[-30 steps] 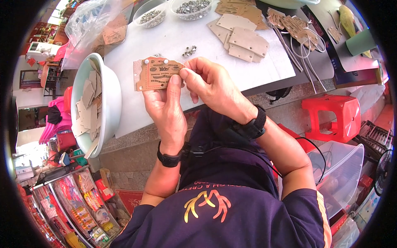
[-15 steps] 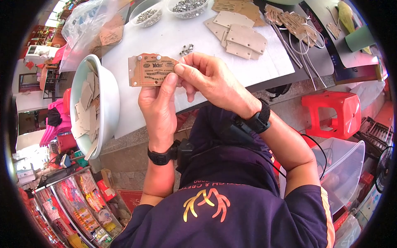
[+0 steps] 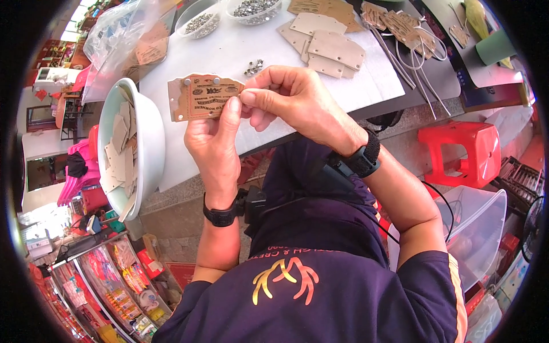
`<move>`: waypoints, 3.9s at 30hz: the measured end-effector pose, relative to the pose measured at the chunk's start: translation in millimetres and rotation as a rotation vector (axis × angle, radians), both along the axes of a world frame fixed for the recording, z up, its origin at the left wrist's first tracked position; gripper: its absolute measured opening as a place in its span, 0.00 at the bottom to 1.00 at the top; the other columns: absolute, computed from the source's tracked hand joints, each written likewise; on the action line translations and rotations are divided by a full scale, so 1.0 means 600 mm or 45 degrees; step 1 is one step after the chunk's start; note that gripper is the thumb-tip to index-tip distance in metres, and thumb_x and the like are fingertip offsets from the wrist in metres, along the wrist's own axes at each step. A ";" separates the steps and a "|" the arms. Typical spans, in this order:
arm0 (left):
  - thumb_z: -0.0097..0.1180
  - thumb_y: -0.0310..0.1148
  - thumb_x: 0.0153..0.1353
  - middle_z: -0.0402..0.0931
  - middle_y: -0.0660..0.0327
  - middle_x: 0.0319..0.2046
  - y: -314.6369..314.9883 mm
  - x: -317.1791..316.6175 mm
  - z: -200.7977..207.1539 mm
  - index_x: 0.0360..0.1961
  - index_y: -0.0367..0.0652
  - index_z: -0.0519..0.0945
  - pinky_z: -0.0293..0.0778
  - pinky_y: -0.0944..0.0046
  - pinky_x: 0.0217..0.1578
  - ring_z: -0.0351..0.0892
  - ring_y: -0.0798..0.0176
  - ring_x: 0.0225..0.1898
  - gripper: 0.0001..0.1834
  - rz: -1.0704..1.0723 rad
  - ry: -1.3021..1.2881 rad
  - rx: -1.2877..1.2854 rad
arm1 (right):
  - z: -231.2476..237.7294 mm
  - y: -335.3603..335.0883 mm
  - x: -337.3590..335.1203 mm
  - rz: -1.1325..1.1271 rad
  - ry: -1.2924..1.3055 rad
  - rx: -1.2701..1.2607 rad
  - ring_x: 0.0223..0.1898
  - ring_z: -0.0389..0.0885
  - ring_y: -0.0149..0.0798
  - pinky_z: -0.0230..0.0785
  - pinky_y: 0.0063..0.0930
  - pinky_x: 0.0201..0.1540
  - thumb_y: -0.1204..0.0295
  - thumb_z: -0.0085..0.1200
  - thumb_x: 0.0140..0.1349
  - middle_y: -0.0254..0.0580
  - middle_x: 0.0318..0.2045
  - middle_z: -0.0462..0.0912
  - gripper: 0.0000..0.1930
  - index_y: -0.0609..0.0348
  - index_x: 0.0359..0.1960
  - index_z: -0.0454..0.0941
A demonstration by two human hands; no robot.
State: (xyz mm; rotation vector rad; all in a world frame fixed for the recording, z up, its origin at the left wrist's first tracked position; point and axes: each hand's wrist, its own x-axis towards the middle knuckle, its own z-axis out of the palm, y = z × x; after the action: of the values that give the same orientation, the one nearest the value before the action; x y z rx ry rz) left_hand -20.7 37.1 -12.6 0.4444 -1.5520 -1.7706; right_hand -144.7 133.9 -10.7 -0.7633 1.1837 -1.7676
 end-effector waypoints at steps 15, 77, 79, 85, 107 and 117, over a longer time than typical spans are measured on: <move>0.57 0.24 0.63 0.80 0.61 0.39 0.018 -0.011 -0.001 0.45 0.33 0.79 0.73 0.70 0.39 0.77 0.71 0.36 0.10 -0.036 -0.001 0.087 | -0.005 0.015 -0.031 0.135 0.159 -0.017 0.28 0.81 0.25 0.77 0.18 0.31 0.73 0.55 0.66 0.35 0.33 0.81 0.07 0.64 0.38 0.75; 0.60 0.22 0.61 0.80 0.61 0.39 -0.001 0.003 -0.005 0.45 0.33 0.80 0.74 0.71 0.40 0.77 0.73 0.39 0.11 -0.087 -0.230 -0.183 | 0.013 0.025 0.001 -0.297 0.867 0.209 0.23 0.81 0.39 0.74 0.28 0.29 0.76 0.60 0.54 0.46 0.21 0.80 0.06 0.66 0.29 0.76; 0.58 0.18 0.59 0.80 0.63 0.38 0.001 0.000 -0.007 0.44 0.33 0.79 0.74 0.70 0.43 0.78 0.72 0.39 0.11 -0.104 -0.214 -0.119 | 0.009 0.024 0.002 -0.292 0.848 0.246 0.23 0.81 0.39 0.74 0.29 0.28 0.76 0.60 0.54 0.47 0.21 0.80 0.06 0.66 0.29 0.76; 0.57 0.21 0.61 0.80 0.62 0.38 -0.015 -0.001 -0.010 0.44 0.32 0.79 0.74 0.70 0.42 0.78 0.72 0.39 0.10 -0.173 -0.443 -0.135 | 0.002 0.016 -0.006 -0.266 0.815 0.333 0.23 0.82 0.40 0.73 0.30 0.28 0.75 0.60 0.54 0.49 0.22 0.81 0.07 0.67 0.29 0.76; 0.54 0.29 0.65 0.80 0.60 0.39 -0.019 0.015 -0.012 0.47 0.35 0.78 0.74 0.63 0.45 0.78 0.67 0.38 0.12 -0.367 -0.108 0.425 | 0.013 0.018 -0.009 0.013 0.189 0.212 0.32 0.82 0.26 0.78 0.20 0.33 0.71 0.53 0.66 0.36 0.30 0.82 0.10 0.67 0.42 0.76; 0.61 0.29 0.61 0.80 0.61 0.37 -0.016 0.018 -0.010 0.44 0.36 0.80 0.72 0.67 0.40 0.77 0.69 0.36 0.11 -0.261 -0.163 0.266 | 0.016 0.022 -0.001 0.031 0.217 0.180 0.30 0.80 0.24 0.76 0.19 0.32 0.70 0.54 0.65 0.34 0.29 0.81 0.13 0.66 0.46 0.76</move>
State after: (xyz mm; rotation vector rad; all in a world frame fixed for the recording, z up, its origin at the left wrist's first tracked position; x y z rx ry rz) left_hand -9.8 27.6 -18.6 0.5235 -1.5515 -2.1103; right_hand -145.1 147.1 -1.3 -0.8533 1.3904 -1.6047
